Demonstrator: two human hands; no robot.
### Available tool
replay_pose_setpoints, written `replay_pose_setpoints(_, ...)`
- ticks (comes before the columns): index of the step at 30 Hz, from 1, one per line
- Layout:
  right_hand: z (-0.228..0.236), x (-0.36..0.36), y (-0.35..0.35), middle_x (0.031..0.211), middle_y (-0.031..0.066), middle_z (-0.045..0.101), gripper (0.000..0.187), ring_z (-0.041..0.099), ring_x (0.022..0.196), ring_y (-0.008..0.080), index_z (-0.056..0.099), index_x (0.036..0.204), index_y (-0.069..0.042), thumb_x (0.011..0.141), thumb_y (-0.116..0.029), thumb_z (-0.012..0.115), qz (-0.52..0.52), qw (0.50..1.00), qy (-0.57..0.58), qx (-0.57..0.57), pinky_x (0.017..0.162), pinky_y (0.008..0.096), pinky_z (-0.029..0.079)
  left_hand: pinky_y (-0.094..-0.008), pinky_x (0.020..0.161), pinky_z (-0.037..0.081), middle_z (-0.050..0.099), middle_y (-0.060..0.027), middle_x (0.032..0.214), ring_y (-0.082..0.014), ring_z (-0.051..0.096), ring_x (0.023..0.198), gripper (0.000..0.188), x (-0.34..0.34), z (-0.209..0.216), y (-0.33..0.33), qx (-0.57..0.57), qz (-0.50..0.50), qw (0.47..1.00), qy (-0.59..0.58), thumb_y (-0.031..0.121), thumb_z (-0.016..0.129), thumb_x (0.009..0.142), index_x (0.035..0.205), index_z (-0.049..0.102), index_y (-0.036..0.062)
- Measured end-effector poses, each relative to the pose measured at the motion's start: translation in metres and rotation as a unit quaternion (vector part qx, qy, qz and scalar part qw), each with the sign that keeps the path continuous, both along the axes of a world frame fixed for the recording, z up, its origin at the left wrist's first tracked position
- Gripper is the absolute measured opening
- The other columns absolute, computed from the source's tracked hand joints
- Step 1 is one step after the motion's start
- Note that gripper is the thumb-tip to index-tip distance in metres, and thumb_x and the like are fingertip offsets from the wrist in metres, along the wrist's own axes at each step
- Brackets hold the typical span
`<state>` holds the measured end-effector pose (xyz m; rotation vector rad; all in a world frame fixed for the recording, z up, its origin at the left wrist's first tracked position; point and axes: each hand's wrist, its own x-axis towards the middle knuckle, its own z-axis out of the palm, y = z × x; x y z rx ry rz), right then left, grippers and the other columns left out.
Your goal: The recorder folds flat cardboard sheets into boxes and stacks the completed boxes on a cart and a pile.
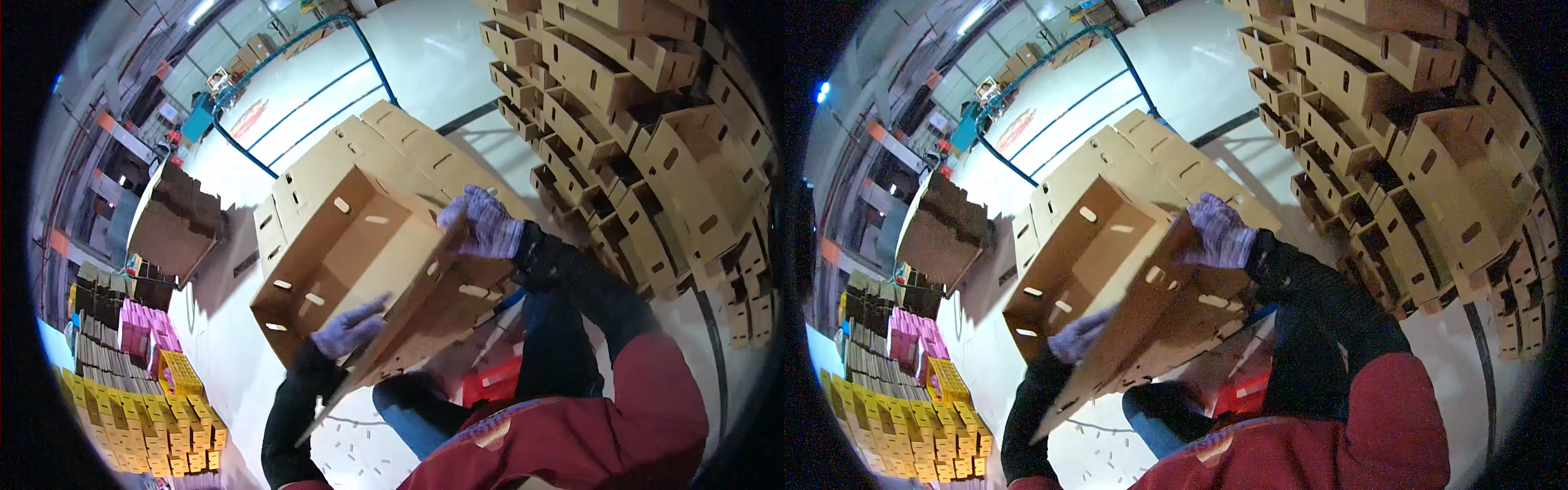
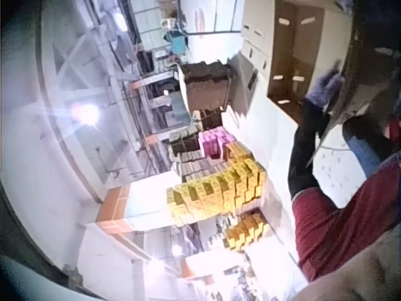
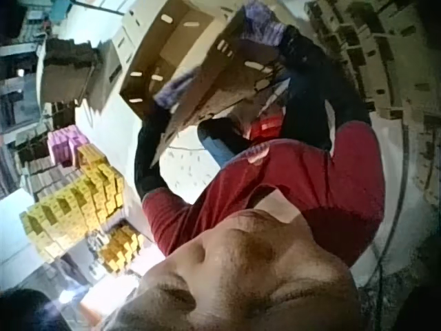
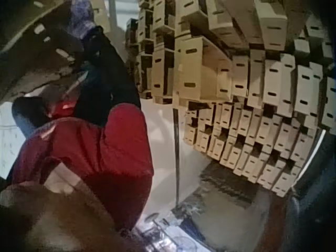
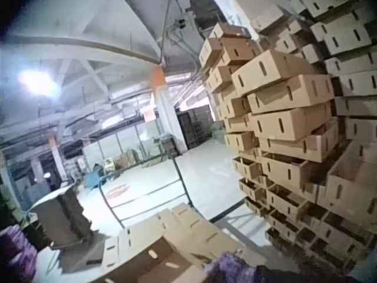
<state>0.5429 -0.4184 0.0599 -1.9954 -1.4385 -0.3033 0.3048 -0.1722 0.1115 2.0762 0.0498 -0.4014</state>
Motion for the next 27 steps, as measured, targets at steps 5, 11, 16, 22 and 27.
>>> replay_pose_setpoints(5, 0.013, -0.004, 0.006, 0.074, 0.0149, 0.051, 0.054, 0.052, 0.076, 0.0346, 0.053, 0.082, -0.003, 0.070, -0.054, 0.065, -0.104, 0.992, 0.025, 0.059, 0.067, 0.0435, 0.039, -0.0318, 0.097, 0.034, 0.048, -0.0102, 0.125, -0.0201, 0.045, 0.115, 0.044, -0.084, 0.021, 0.055, 0.065, 0.328, 0.911, -0.241, 0.019, 0.043, 0.092, 0.133, 0.037, 0.0032)
replay_pose_setpoints(11, 0.021, -0.022, 0.008, 0.082, 0.0140, 0.061, 0.051, 0.058, 0.079, 0.0330, 0.057, 0.097, -0.005, 0.074, -0.050, 0.063, -0.098, 0.988, 0.094, 0.068, 0.072, 0.0428, 0.044, -0.0431, 0.104, 0.026, 0.029, -0.0146, 0.140, -0.0288, 0.035, 0.124, 0.084, -0.179, -0.072, -0.020, -0.246, 0.513, 0.717, -0.403, 0.066, 0.030, 0.084, 0.138, 0.022, 0.0013)
replay_pose_setpoints(16, 0.032, -0.048, -0.020, 0.082, 0.0135, 0.063, 0.047, 0.059, 0.079, 0.0322, 0.059, 0.096, -0.005, 0.075, -0.047, 0.064, -0.109, 0.990, 0.079, 0.051, 0.072, 0.0419, 0.045, -0.0320, 0.083, 0.042, 0.057, -0.0134, 0.105, -0.0185, 0.053, 0.095, 0.074, -0.153, -0.063, -0.048, 0.032, 0.629, 0.688, -0.360, 0.061, 0.037, 0.086, 0.123, 0.046, -0.0037)
replay_pose_setpoints(22, 0.030, -0.050, -0.021, 0.082, 0.0143, 0.065, 0.048, 0.063, 0.074, 0.0280, 0.058, 0.101, -0.002, 0.079, -0.045, 0.062, -0.087, 0.977, 0.194, 0.018, 0.066, 0.0373, 0.049, -0.0237, 0.055, 0.032, 0.051, -0.0005, 0.064, -0.0092, 0.042, 0.060, 0.048, -0.155, -0.084, -0.024, -0.001, 0.658, 0.642, -0.395, 0.048, 0.048, 0.088, 0.072, 0.055, 0.0034)
replay_pose_setpoints(27, 0.026, -0.045, -0.017, 0.092, 0.0175, 0.064, 0.063, 0.062, 0.086, 0.0291, 0.055, 0.109, 0.000, 0.076, -0.054, 0.061, -0.183, 0.957, 0.213, -0.068, 0.075, 0.0388, 0.048, -0.0289, 0.076, 0.042, 0.055, -0.0078, 0.102, -0.0159, 0.052, 0.085, 0.027, -0.148, -0.077, -0.013, -0.068, 0.647, 0.664, -0.369, 0.023, 0.064, 0.082, 0.085, 0.063, -0.0043)
